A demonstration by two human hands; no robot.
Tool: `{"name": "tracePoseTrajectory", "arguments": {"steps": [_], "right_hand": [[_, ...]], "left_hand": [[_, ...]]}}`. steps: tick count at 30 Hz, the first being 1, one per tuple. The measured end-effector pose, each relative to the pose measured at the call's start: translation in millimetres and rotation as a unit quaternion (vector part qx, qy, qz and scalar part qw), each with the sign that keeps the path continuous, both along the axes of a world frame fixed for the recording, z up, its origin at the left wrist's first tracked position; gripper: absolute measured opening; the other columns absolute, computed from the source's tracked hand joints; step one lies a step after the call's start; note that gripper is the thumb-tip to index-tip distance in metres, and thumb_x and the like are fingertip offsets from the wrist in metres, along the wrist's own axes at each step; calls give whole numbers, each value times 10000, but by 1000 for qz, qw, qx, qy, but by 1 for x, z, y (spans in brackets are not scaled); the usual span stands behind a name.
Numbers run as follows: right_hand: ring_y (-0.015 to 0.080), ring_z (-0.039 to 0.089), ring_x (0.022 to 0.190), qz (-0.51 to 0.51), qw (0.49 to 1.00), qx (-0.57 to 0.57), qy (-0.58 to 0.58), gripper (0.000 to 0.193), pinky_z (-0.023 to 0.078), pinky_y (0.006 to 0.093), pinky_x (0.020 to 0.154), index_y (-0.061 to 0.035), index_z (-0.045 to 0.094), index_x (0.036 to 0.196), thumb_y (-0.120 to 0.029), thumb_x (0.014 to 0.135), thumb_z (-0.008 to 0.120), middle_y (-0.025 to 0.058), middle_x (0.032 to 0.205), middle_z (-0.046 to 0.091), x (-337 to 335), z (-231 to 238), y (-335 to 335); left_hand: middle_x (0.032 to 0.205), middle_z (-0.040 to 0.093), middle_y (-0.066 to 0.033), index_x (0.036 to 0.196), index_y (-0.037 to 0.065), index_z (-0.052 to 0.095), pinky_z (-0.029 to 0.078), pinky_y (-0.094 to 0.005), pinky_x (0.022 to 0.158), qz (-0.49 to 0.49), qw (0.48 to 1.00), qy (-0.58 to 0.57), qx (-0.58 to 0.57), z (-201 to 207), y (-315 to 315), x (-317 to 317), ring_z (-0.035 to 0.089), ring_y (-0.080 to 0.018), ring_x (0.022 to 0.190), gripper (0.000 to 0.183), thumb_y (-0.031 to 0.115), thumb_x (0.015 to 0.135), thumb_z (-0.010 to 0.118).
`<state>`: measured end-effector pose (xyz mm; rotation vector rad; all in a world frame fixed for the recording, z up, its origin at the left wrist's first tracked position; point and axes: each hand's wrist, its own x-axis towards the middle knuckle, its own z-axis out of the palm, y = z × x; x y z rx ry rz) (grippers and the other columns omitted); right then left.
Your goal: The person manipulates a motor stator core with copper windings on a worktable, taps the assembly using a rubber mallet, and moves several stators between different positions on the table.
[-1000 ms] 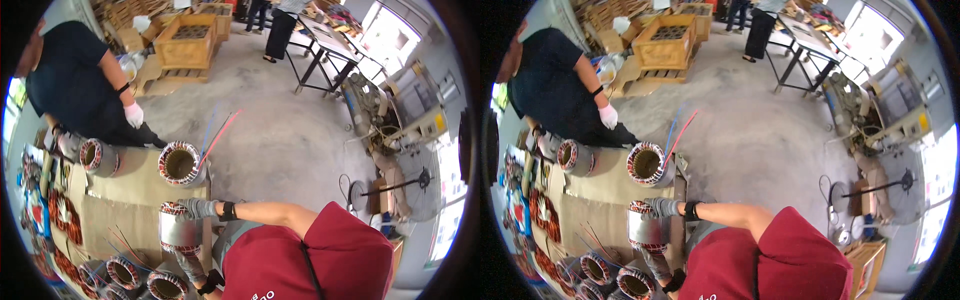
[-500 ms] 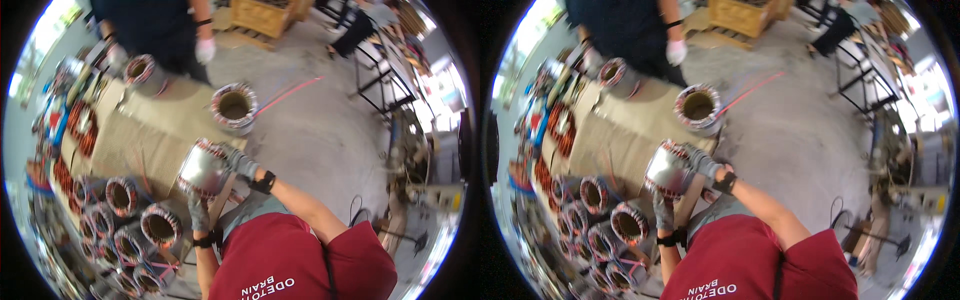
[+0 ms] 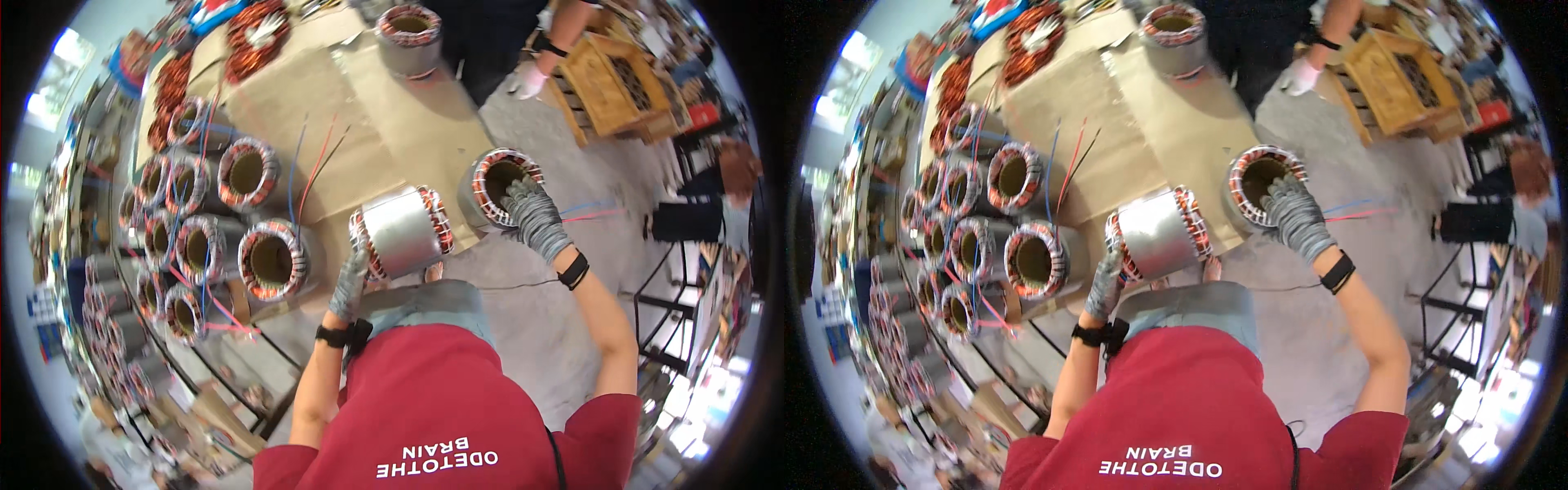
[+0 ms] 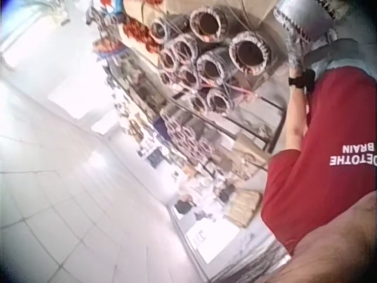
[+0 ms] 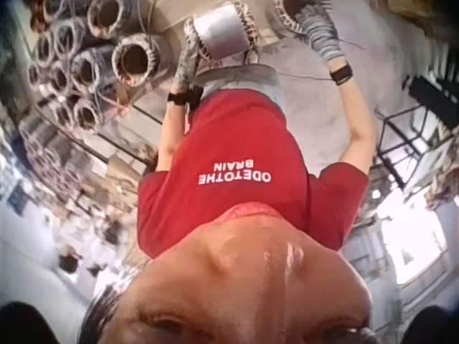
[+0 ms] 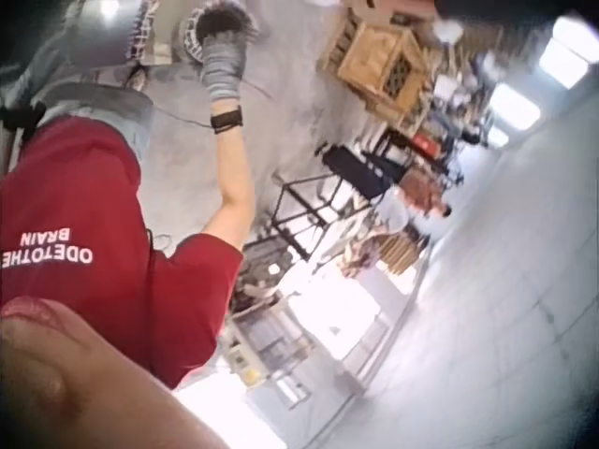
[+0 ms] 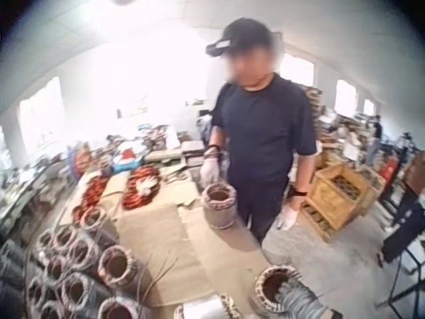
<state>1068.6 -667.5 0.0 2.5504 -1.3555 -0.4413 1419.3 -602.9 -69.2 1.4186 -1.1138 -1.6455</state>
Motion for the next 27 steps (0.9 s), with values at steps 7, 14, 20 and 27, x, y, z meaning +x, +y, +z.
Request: {"name": "tracePoseTrajectory", "arguments": {"steps": [7,14,20,27], "right_hand": [[271,559,731,-73,979,106,-158,340,433,372,672,-104,594,841,-341,608,666,88,713,592,6,6,-9],[281,551,761,-91,969,-76,-216,445,429,390,706,-86,586,876,-392,566,678,117,748,586,26,-20,-10],[292,520,899,-208,965,14,-161,516,400,401,790,-57,567,973,-421,616,640,128,897,584,60,-11,-18],[301,513,916,-191,963,2,-188,537,375,402,832,-68,537,1033,-376,615,671,141,949,561,54,-16,-23]], "left_hand": [[945,538,-40,1119,13,486,435,-259,734,79,995,68,-12,-33,9,-6,508,-114,871,334,204,848,518],[844,547,-19,1011,31,538,439,-249,666,102,989,-17,-106,3,8,-21,504,-84,756,372,361,898,409],[864,519,6,1021,41,529,422,-236,630,156,980,116,46,-3,20,-21,480,-68,754,351,353,886,442],[959,523,-46,1092,16,500,411,-293,762,127,986,111,17,17,29,-27,484,-140,850,308,243,892,442]]}}
